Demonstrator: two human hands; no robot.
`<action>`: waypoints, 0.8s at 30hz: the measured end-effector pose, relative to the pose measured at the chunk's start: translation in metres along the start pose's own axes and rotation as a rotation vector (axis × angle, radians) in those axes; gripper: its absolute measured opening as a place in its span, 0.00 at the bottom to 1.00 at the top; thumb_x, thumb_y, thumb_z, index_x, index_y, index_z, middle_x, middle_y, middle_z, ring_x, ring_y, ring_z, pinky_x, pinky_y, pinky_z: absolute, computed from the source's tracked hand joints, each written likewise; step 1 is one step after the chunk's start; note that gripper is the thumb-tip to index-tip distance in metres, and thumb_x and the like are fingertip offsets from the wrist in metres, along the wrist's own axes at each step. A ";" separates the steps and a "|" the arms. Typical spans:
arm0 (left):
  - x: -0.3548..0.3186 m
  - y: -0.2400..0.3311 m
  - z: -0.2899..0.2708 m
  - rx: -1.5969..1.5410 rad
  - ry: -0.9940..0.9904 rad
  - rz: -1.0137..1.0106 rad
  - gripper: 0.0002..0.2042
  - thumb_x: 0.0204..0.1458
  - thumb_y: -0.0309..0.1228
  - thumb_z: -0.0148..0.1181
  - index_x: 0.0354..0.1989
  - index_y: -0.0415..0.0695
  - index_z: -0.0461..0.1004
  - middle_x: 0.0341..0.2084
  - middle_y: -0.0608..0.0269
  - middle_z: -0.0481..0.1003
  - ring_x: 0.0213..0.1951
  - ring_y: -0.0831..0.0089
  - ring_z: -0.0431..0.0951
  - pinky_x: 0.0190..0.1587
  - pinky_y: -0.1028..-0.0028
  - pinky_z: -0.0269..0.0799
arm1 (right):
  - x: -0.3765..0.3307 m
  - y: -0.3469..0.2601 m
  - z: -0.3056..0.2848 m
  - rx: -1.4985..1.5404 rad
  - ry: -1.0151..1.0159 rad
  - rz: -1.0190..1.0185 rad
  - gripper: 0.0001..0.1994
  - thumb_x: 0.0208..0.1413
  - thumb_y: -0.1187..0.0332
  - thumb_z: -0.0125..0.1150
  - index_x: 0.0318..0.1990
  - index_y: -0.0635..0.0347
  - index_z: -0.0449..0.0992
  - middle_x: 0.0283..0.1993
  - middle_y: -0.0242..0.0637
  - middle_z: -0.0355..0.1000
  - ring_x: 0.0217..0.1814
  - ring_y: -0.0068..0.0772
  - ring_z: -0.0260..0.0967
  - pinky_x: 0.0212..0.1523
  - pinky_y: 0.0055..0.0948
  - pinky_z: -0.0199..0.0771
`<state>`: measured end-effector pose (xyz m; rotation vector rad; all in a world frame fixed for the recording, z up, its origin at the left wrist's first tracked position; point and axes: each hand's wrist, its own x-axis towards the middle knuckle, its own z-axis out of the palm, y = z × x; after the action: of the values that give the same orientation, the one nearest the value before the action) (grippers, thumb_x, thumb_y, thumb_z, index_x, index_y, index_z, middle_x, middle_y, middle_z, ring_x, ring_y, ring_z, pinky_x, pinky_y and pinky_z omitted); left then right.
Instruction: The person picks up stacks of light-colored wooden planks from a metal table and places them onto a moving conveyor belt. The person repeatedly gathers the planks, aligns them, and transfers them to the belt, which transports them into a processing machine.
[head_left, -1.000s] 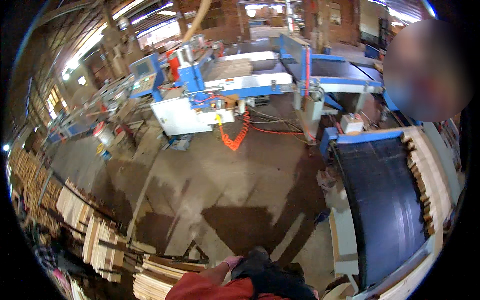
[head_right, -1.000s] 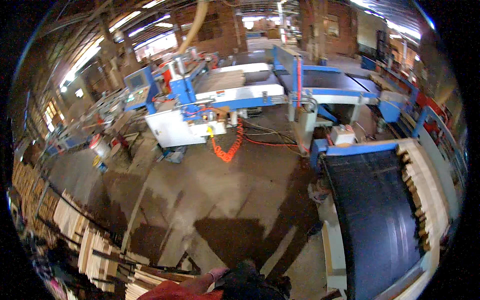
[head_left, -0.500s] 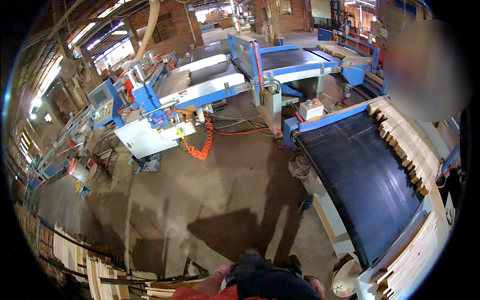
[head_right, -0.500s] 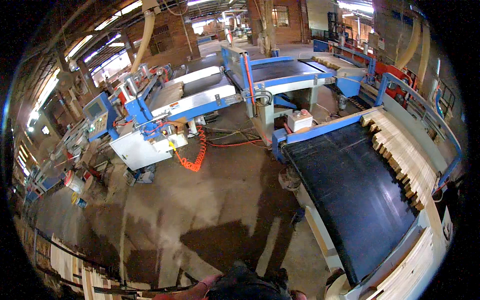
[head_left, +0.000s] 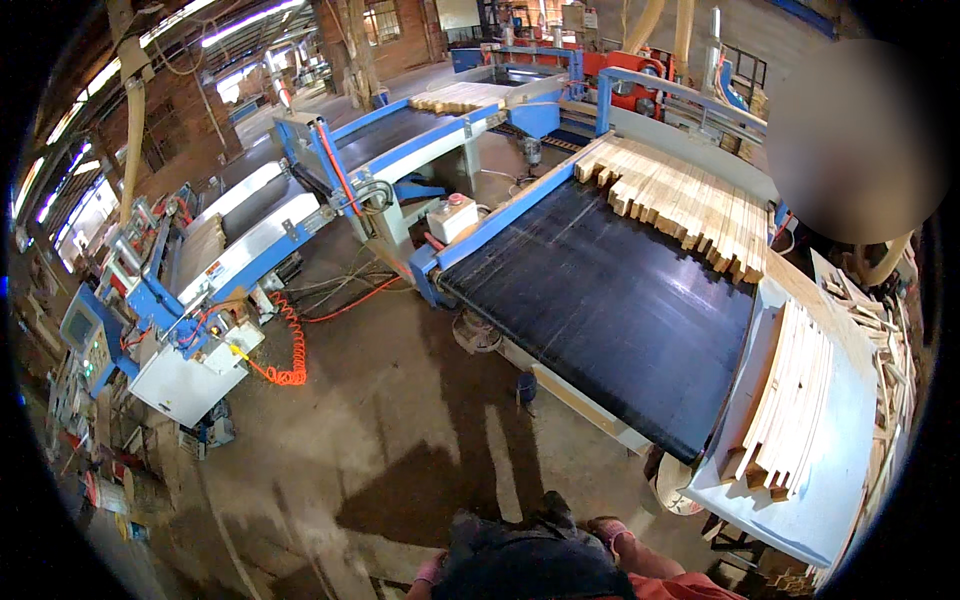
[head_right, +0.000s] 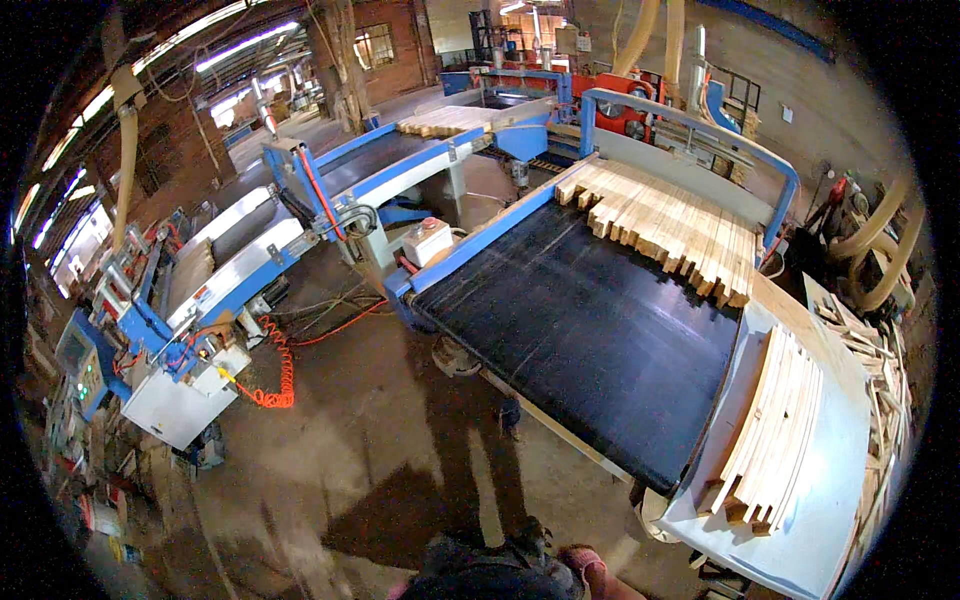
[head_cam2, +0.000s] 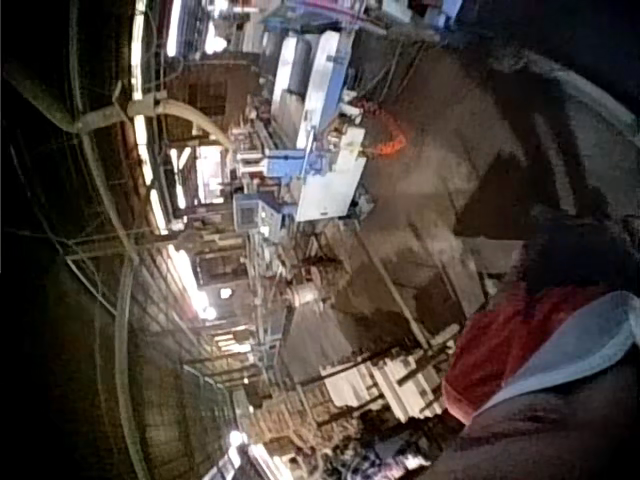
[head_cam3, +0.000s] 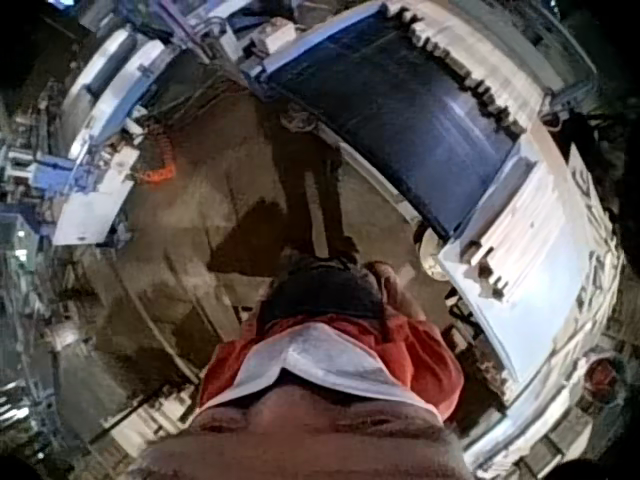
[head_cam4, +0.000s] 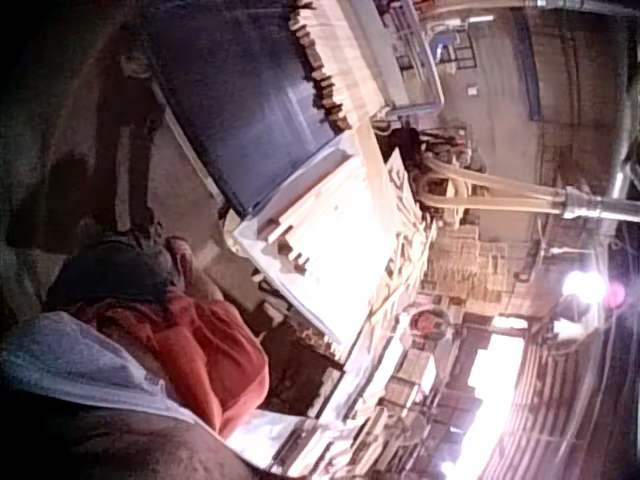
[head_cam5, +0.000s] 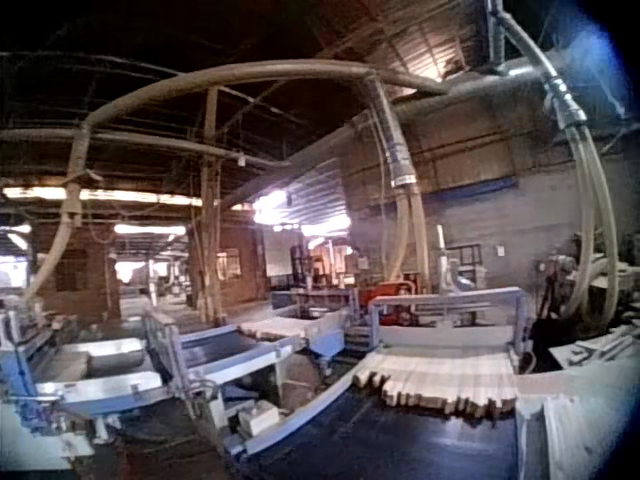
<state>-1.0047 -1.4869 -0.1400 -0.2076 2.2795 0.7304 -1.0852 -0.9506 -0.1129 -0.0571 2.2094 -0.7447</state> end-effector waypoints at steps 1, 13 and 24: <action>0.003 -0.003 0.001 0.018 -0.002 -0.016 0.32 0.57 0.50 0.58 0.71 0.58 0.67 0.56 0.46 0.79 0.52 0.42 0.81 0.54 0.50 0.77 | -0.001 -0.001 -0.001 -0.020 0.027 -0.069 0.21 0.63 0.52 0.53 0.47 0.60 0.84 0.49 0.50 0.82 0.52 0.54 0.81 0.52 0.47 0.77; 0.019 -0.001 -0.015 -0.117 0.028 -0.027 0.25 0.63 0.45 0.56 0.68 0.56 0.70 0.54 0.46 0.81 0.55 0.51 0.81 0.57 0.57 0.75 | -0.011 -0.008 -0.001 -0.129 0.004 -0.070 0.20 0.64 0.55 0.53 0.49 0.59 0.84 0.54 0.47 0.82 0.56 0.51 0.79 0.53 0.46 0.78; 0.020 0.041 -0.027 -1.304 0.049 -0.619 0.24 0.63 0.48 0.60 0.51 0.37 0.81 0.46 0.59 0.83 0.43 0.65 0.80 0.50 0.66 0.75 | -0.021 -0.014 -0.013 -0.207 -0.076 0.075 0.19 0.64 0.56 0.53 0.53 0.57 0.82 0.56 0.50 0.79 0.60 0.53 0.77 0.57 0.46 0.77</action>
<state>-1.0497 -1.4671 -0.1202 -1.4260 1.2848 1.7040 -1.0828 -0.9503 -0.0846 -0.1041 2.1959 -0.4638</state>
